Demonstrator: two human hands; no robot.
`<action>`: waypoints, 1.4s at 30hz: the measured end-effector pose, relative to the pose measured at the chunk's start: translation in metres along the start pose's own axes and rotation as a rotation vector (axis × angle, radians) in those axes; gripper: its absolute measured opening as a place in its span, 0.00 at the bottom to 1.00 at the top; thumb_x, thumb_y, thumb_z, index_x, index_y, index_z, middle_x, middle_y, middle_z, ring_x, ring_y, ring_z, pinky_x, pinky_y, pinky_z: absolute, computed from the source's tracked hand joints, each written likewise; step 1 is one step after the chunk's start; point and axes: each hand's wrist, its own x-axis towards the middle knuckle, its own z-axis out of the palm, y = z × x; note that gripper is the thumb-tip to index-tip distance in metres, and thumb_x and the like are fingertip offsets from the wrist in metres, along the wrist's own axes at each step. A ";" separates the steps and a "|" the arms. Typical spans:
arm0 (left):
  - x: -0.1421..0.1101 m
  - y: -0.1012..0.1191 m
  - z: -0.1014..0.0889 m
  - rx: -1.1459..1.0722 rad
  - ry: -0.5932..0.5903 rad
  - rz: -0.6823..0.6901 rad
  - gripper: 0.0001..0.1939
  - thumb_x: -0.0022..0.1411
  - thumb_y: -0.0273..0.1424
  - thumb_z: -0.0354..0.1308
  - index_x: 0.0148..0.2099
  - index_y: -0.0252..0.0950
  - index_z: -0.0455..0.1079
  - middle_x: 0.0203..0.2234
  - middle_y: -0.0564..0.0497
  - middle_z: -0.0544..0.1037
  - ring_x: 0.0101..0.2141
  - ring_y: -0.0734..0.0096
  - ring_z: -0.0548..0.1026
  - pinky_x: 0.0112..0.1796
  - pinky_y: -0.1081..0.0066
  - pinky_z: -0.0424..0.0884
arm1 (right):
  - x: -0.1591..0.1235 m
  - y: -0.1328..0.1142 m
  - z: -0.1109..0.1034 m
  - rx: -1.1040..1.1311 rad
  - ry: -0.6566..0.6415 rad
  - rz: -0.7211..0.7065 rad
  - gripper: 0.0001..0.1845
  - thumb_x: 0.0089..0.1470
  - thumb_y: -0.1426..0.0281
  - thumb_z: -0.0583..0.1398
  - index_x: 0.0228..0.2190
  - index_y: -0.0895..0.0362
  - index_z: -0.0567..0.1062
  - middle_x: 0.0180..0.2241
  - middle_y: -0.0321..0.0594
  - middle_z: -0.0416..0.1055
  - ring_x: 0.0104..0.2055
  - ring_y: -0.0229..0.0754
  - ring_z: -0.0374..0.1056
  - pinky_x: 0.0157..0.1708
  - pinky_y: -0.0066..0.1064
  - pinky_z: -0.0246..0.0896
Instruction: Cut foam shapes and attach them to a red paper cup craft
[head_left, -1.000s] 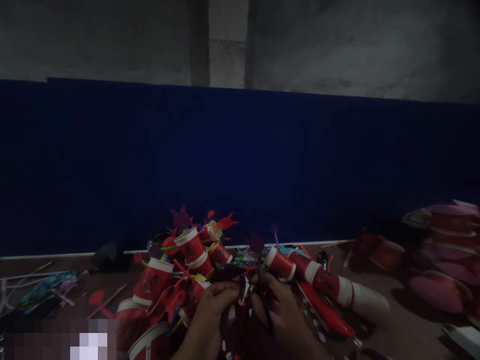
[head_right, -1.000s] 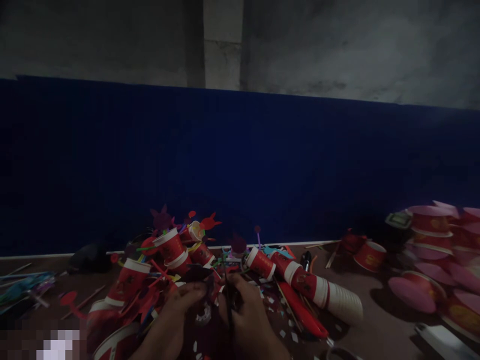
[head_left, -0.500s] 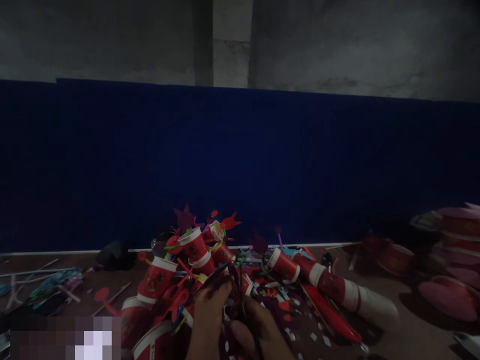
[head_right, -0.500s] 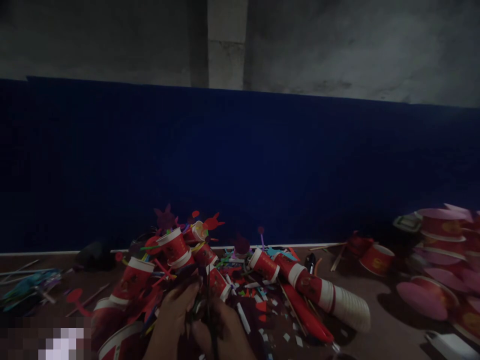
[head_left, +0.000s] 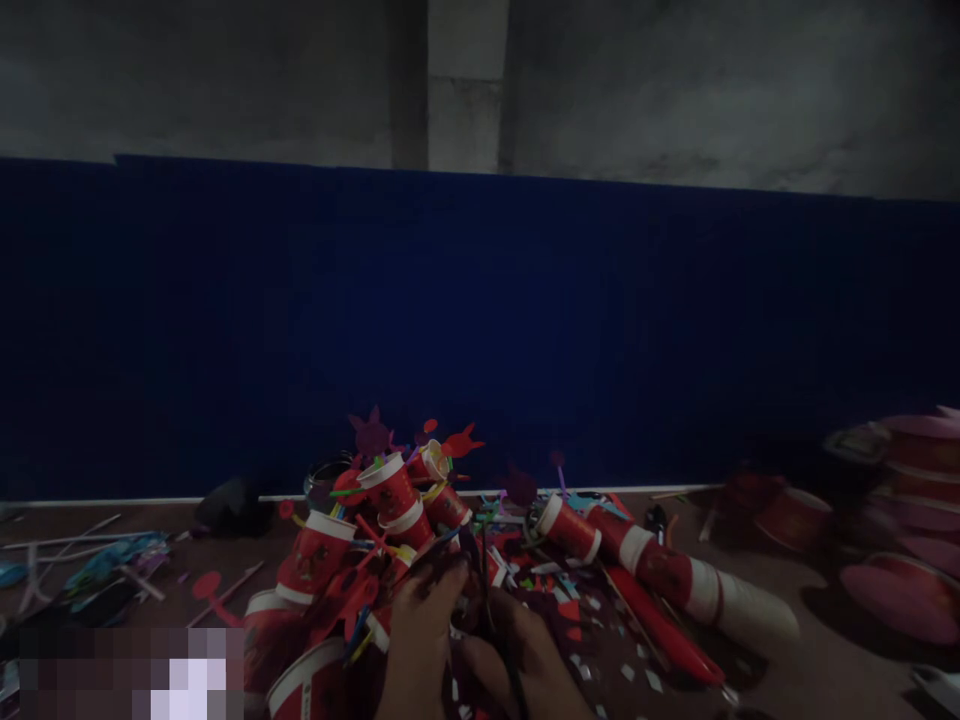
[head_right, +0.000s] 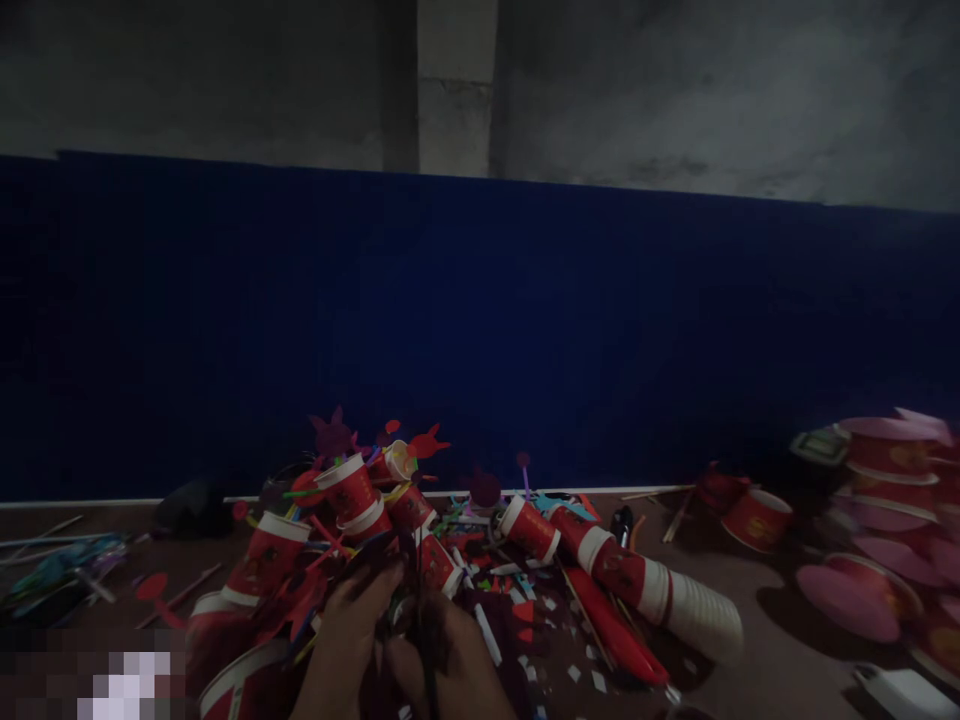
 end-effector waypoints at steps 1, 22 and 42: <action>-0.001 0.001 0.000 -0.002 0.002 0.004 0.10 0.34 0.32 0.66 0.24 0.35 0.74 0.25 0.48 0.79 0.29 0.63 0.75 0.31 0.70 0.69 | 0.000 -0.001 0.001 0.007 -0.005 0.004 0.29 0.39 0.52 0.64 0.40 0.58 0.75 0.42 0.47 0.73 0.53 0.56 0.58 0.49 0.40 0.57; -0.011 0.009 0.002 0.044 0.047 -0.067 0.12 0.38 0.32 0.64 0.30 0.33 0.74 0.30 0.45 0.80 0.34 0.59 0.76 0.31 0.69 0.69 | 0.005 0.006 0.002 0.026 -0.032 -0.012 0.22 0.42 0.59 0.64 0.40 0.56 0.74 0.42 0.44 0.72 0.46 0.50 0.66 0.49 0.37 0.58; -0.011 0.004 0.002 -0.024 0.020 -0.122 0.16 0.37 0.34 0.67 0.31 0.32 0.75 0.28 0.46 0.80 0.33 0.60 0.76 0.35 0.66 0.69 | 0.006 0.014 -0.004 -0.109 -0.008 -0.046 0.18 0.45 0.58 0.62 0.34 0.59 0.74 0.30 0.40 0.71 0.36 0.44 0.65 0.37 0.30 0.62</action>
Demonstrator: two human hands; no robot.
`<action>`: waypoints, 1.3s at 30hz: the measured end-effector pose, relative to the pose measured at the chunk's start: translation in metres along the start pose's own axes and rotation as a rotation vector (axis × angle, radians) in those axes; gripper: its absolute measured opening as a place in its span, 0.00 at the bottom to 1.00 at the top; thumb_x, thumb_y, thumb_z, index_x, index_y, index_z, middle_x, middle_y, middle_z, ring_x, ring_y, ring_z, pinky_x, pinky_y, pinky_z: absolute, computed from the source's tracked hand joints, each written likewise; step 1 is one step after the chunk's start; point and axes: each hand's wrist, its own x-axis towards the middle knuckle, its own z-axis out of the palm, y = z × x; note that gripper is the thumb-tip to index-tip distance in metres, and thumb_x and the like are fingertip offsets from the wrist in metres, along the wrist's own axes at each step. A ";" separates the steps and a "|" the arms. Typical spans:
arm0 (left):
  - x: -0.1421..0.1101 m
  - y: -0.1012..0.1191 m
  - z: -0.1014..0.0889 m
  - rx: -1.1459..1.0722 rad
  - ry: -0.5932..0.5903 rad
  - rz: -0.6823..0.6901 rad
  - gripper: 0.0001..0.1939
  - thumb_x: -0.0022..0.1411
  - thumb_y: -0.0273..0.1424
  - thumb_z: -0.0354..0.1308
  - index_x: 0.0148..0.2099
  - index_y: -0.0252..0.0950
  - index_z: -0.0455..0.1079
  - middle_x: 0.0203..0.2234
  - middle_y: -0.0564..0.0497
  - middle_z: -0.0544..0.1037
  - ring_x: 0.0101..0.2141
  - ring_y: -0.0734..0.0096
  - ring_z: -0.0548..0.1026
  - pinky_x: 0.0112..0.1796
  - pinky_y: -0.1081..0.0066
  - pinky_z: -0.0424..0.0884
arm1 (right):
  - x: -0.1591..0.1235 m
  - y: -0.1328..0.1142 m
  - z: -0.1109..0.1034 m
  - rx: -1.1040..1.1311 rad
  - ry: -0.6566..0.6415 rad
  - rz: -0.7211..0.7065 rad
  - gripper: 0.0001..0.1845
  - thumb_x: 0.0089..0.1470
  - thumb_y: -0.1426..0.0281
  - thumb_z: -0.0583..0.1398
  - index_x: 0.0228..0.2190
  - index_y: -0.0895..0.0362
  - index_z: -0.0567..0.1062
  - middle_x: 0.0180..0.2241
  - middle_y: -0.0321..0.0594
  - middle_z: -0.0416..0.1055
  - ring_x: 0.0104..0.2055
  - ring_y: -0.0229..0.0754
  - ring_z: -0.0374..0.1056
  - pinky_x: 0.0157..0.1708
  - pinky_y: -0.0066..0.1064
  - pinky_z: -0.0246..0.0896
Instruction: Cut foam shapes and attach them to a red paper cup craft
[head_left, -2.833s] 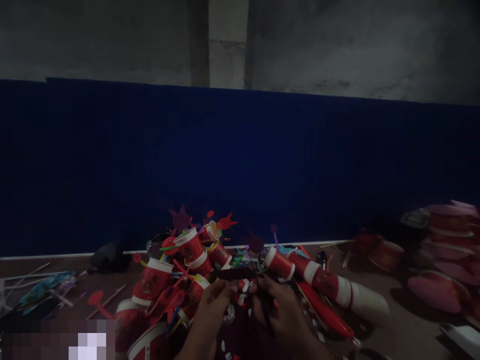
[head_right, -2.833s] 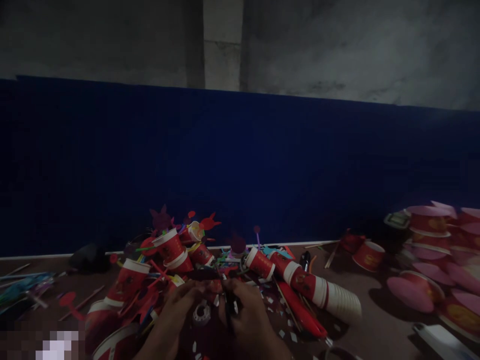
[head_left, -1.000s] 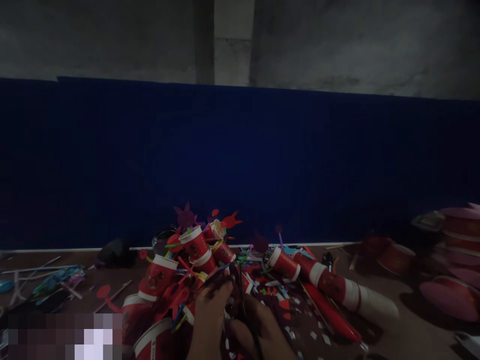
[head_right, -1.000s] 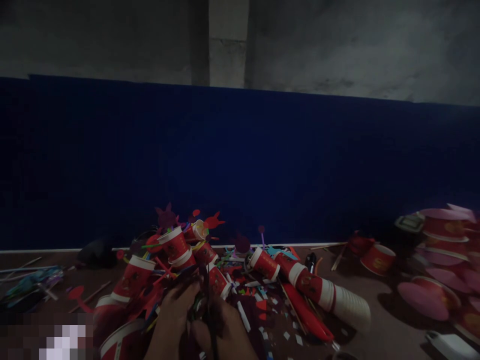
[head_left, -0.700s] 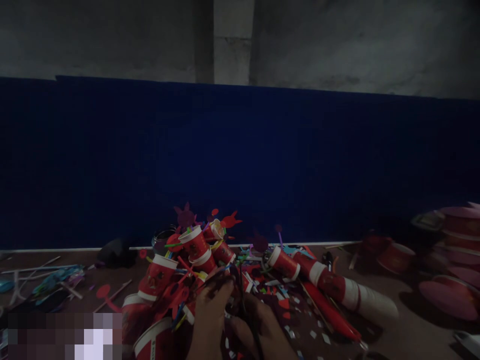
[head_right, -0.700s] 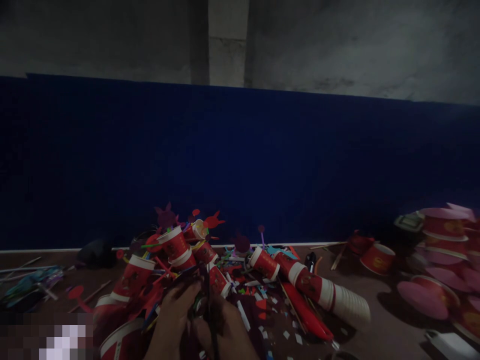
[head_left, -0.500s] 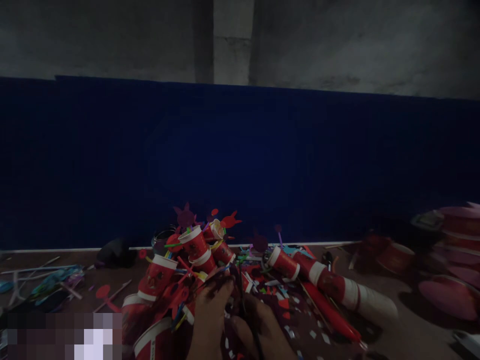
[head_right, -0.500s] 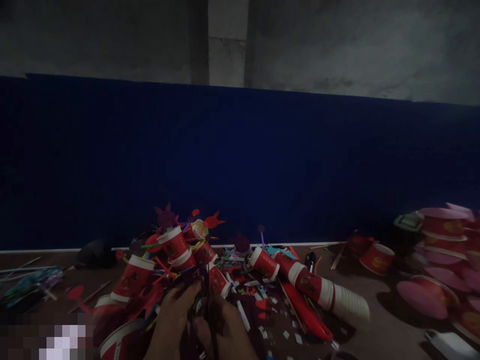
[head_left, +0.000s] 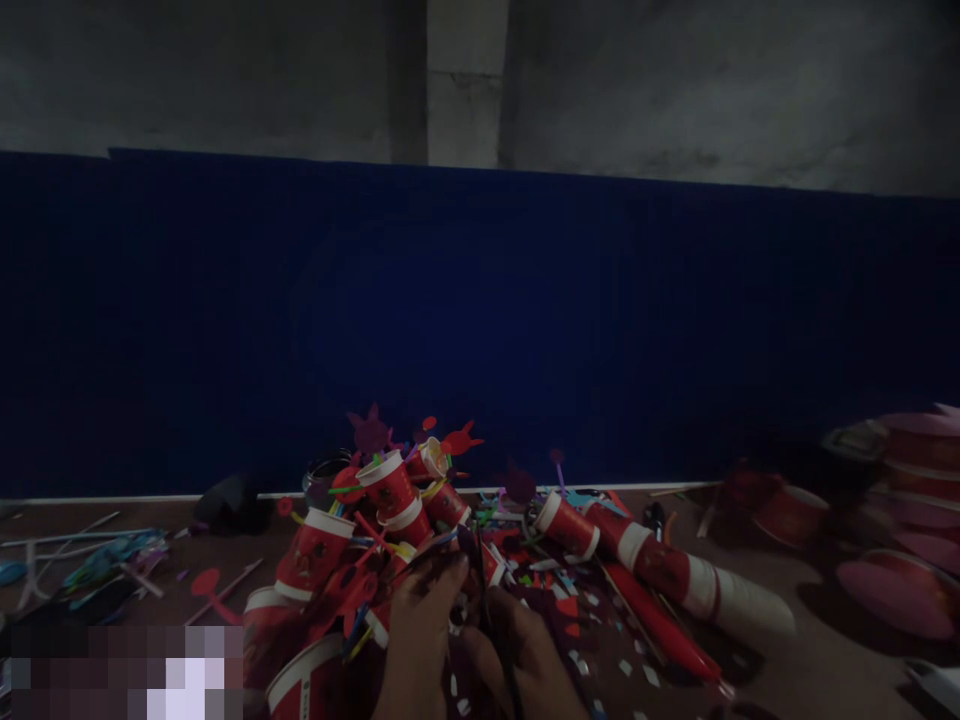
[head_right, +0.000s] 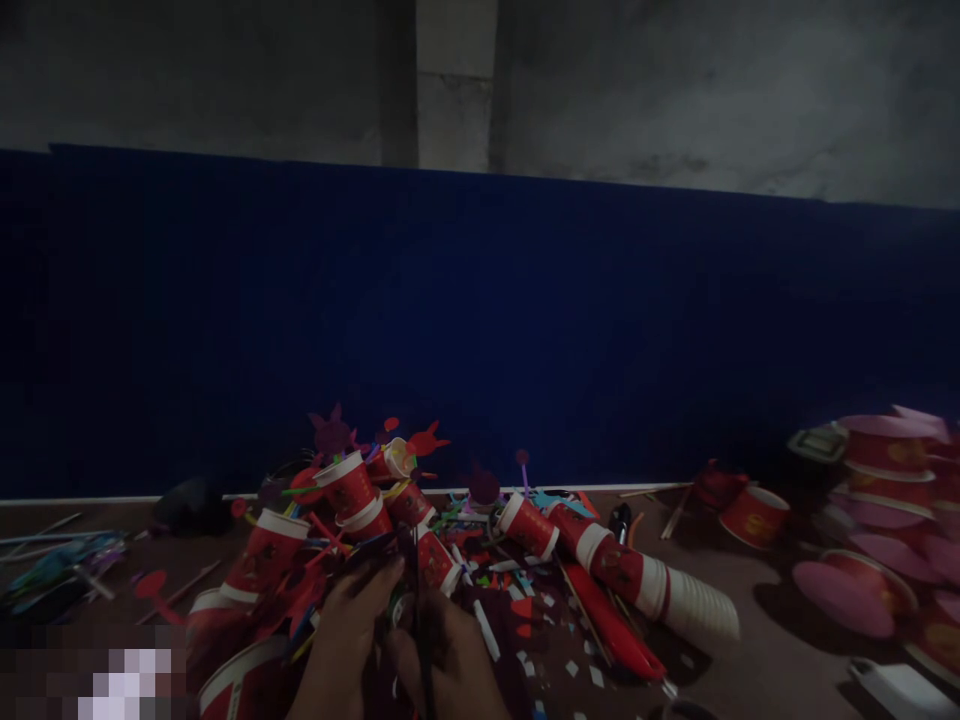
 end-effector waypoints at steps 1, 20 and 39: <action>0.000 0.000 0.000 0.007 -0.010 -0.002 0.16 0.38 0.34 0.67 0.32 0.32 0.75 0.29 0.46 0.80 0.33 0.60 0.76 0.35 0.67 0.69 | 0.000 0.001 0.000 -0.001 0.000 -0.004 0.18 0.45 0.58 0.62 0.33 0.59 0.73 0.29 0.40 0.71 0.35 0.43 0.65 0.37 0.30 0.62; -0.007 0.002 0.005 -0.097 -0.061 -0.061 0.13 0.40 0.33 0.66 0.31 0.33 0.74 0.20 0.52 0.77 0.25 0.68 0.75 0.28 0.71 0.69 | -0.001 0.014 0.005 0.101 0.043 -0.012 0.26 0.40 0.51 0.63 0.33 0.60 0.74 0.26 0.40 0.70 0.32 0.44 0.66 0.34 0.31 0.63; 0.005 -0.002 0.002 0.095 -0.161 -0.076 0.13 0.38 0.35 0.67 0.25 0.31 0.73 0.20 0.50 0.77 0.25 0.69 0.73 0.29 0.73 0.66 | 0.014 -0.007 -0.028 0.041 0.162 0.097 0.16 0.41 0.59 0.62 0.21 0.57 0.66 0.10 0.26 0.60 0.12 0.31 0.56 0.12 0.20 0.48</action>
